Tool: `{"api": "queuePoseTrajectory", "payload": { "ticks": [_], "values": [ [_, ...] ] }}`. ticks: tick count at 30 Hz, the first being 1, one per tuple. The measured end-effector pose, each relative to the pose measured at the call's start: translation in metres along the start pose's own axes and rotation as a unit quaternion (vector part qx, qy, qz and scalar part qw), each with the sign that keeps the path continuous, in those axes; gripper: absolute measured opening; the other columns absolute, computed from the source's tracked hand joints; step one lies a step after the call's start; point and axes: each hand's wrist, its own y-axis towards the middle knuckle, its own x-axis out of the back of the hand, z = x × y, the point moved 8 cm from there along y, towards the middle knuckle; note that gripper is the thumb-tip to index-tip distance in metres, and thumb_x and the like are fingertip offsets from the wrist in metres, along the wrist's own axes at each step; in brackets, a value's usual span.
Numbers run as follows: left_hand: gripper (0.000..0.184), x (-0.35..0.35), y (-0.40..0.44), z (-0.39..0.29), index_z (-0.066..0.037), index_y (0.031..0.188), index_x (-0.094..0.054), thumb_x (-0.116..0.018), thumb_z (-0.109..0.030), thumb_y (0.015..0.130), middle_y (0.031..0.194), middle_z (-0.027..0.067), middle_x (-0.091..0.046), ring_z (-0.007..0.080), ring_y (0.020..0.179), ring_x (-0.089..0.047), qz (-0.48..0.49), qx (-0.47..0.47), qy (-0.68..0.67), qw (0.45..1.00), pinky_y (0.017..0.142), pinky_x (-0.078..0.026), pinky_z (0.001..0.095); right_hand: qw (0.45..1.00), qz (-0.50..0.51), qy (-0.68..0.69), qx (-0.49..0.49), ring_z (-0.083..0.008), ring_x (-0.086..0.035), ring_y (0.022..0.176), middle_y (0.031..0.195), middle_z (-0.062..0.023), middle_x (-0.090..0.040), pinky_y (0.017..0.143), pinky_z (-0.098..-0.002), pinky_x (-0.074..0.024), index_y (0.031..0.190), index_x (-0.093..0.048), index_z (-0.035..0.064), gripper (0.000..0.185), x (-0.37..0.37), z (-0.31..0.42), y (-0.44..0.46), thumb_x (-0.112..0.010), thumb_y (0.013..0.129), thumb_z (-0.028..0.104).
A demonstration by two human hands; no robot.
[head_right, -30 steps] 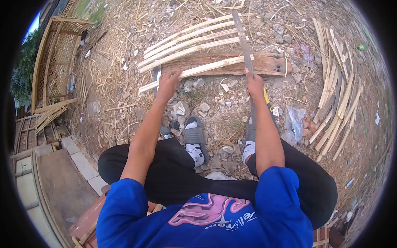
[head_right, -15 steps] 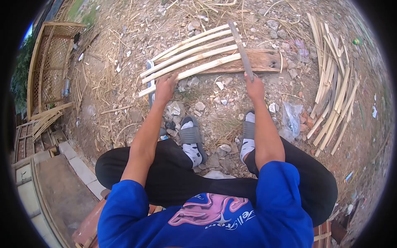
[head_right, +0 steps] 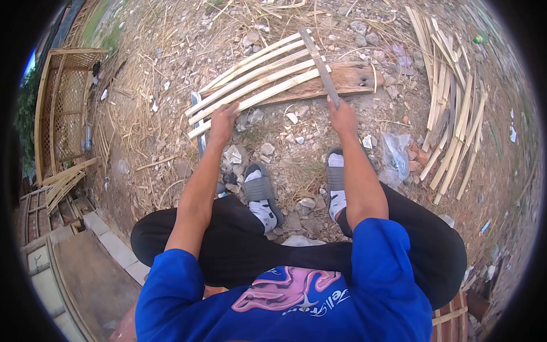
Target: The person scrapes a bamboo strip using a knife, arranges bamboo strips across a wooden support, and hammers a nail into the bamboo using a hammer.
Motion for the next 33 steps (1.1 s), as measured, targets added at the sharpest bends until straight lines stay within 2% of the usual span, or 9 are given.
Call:
{"api": "queuePoseTrajectory", "payload": {
  "ticks": [3, 13, 22, 28, 33],
  "values": [
    [0.038, -0.007, 0.001, 0.002, -0.014, 0.117, -0.069, -0.074, -0.013, 0.079, 0.1, 0.0108, -0.069, 0.0291, 0.096, -0.063, 0.019, 0.0, 0.012, 1.0, 0.087, -0.044, 0.0434, 1.0, -0.006, 0.003, -0.004, -0.0486, -0.062, 0.099, 0.099, -0.0297, -0.067, 0.086, -0.055, -0.0477, 0.114, -0.064, 0.0059, 0.061, 0.0, -0.008, -0.001, -0.047, 0.093, 0.06],
    [0.034, -0.006, 0.007, -0.002, -0.011, 0.117, -0.07, -0.069, -0.012, 0.083, 0.101, 0.0122, -0.069, 0.0305, 0.091, -0.061, -0.004, -0.014, 0.019, 1.0, 0.084, -0.043, 0.041, 1.0, -0.017, 0.015, 0.012, -0.0503, -0.062, 0.095, 0.096, -0.0315, -0.066, 0.083, -0.0565, -0.0481, 0.106, -0.063, 0.0017, 0.061, 0.003, -0.005, 0.005, -0.048, 0.093, 0.059],
    [0.036, -0.012, 0.002, 0.003, -0.011, 0.117, -0.07, -0.071, -0.011, 0.081, 0.104, 0.0119, -0.068, 0.0287, 0.1, -0.061, -0.007, -0.024, -0.009, 1.0, 0.09, -0.04, 0.0414, 1.0, -0.021, 0.005, 0.001, -0.0502, -0.061, 0.095, 0.095, -0.0311, -0.066, 0.083, -0.0553, -0.0475, 0.103, -0.064, 0.002, 0.06, 0.006, -0.005, 0.005, -0.048, 0.093, 0.059],
    [0.036, -0.014, 0.006, -0.001, -0.011, 0.118, -0.07, -0.072, -0.012, 0.081, 0.105, 0.0115, -0.068, 0.0281, 0.098, -0.061, 0.012, -0.003, -0.009, 1.0, 0.09, -0.04, 0.0409, 1.0, -0.013, 0.022, 0.008, -0.0485, -0.062, 0.096, 0.096, -0.0288, -0.067, 0.083, -0.0554, -0.0481, 0.104, -0.063, 0.0025, 0.059, 0.008, -0.003, 0.007, -0.048, 0.093, 0.058],
    [0.037, -0.014, 0.006, -0.001, -0.014, 0.117, -0.071, -0.073, -0.011, 0.08, 0.104, 0.0102, -0.068, 0.0298, 0.095, -0.06, -0.011, -0.007, -0.002, 1.0, 0.087, -0.042, 0.0399, 1.0, -0.006, 0.006, 0.004, -0.0489, -0.062, 0.096, 0.096, -0.0294, -0.066, 0.084, -0.0553, -0.048, 0.105, -0.064, 0.0025, 0.059, 0.007, -0.004, 0.013, -0.049, 0.093, 0.058]
  ]
}}
